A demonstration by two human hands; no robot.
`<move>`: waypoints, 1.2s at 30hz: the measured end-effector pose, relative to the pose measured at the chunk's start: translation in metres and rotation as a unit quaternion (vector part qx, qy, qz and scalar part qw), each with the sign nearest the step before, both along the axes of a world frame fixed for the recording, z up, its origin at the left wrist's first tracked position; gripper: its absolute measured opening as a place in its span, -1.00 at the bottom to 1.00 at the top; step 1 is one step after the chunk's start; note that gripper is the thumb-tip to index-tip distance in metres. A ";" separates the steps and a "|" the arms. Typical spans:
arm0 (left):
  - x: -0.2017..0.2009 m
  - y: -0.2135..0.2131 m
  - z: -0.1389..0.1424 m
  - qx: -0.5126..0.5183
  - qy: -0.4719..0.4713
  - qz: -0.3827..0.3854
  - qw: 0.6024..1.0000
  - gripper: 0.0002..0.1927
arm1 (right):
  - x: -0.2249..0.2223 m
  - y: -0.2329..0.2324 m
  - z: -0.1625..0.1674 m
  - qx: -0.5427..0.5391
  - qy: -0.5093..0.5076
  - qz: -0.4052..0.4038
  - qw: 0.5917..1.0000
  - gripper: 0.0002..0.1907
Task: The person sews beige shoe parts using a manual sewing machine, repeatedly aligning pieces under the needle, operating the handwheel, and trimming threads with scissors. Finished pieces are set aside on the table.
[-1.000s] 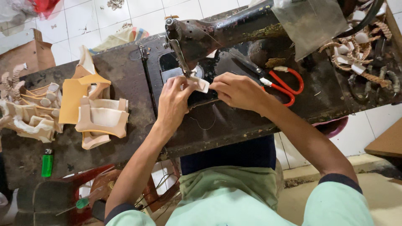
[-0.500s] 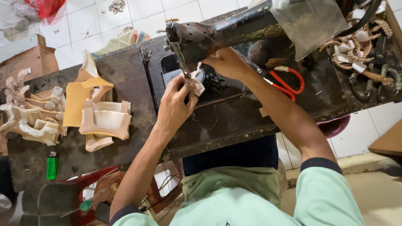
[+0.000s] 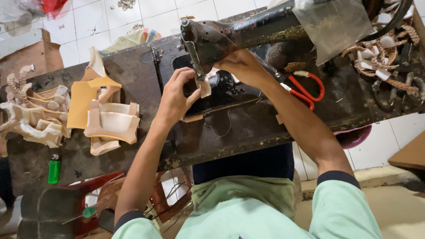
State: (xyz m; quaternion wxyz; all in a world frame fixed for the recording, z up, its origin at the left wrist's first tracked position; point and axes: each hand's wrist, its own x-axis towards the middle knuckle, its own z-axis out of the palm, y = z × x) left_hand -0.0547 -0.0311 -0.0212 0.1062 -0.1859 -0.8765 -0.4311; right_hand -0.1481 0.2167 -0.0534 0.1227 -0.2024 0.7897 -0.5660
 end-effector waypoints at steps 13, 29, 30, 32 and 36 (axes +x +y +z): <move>-0.017 -0.009 -0.007 -0.167 0.073 0.008 0.983 -0.69 | -0.003 -0.003 -0.011 -0.036 -0.013 0.026 0.999 -0.76; 0.045 0.028 -0.017 -0.168 0.150 0.118 0.967 -0.83 | -0.005 -0.001 -0.015 -0.075 0.029 0.043 0.996 -0.59; 0.044 0.031 -0.015 -0.154 0.144 0.122 0.970 -0.82 | -0.005 0.000 -0.017 -0.080 0.032 0.043 0.995 -0.54; 0.044 0.035 -0.009 -0.139 0.128 0.128 0.974 -0.81 | -0.007 -0.001 -0.021 -0.097 0.021 0.048 0.994 -0.57; 0.041 0.043 -0.002 -0.143 0.111 0.142 0.973 -0.81 | -0.007 0.000 -0.025 -0.154 0.008 0.061 0.986 -0.77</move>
